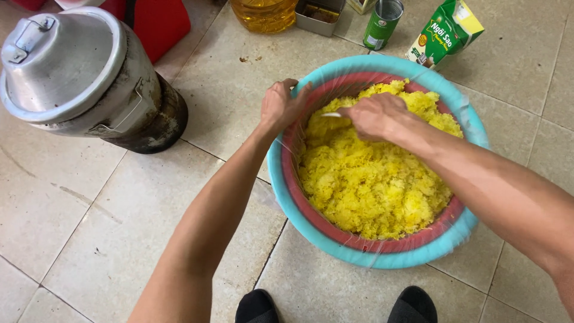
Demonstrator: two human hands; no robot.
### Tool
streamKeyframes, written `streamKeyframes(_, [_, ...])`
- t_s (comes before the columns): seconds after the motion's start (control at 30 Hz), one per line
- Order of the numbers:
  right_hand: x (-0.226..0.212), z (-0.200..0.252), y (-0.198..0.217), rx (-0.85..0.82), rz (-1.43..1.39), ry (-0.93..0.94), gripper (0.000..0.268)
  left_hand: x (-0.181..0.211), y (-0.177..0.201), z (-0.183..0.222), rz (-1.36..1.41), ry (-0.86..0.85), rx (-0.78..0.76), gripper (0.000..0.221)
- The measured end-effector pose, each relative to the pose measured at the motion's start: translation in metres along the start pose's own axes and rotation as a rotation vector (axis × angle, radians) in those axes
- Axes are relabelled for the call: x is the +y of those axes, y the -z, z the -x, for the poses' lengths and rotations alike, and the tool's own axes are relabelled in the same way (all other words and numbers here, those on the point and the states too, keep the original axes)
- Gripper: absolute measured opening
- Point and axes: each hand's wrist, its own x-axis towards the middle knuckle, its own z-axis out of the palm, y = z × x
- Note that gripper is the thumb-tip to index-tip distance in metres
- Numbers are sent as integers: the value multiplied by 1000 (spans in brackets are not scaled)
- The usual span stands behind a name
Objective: Mixing and pressing cooked yellow rice in a large bowl using a plastic spoon.
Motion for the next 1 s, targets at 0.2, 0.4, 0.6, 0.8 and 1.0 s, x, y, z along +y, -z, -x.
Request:
streamKeyframes(0.2, [-23,23,8,-245,40,287,50,15,5,3,125,117,69,56])
streamKeyframes(0.4, [-20,107,53,-282,124,151,71,14,12,26,264,298,40,54])
streamKeyframes(0.6, [-25,105,92,-196,27,67,64,10,27,117,413,556,239,56])
streamKeyframes(0.8, [-57,26,61,-136,89,97,51,15,24,162,590,734,415,51])
streamKeyframes(1.0, [-100,15,12,-447,109,134,44,11,28,158,602,653,383,52])
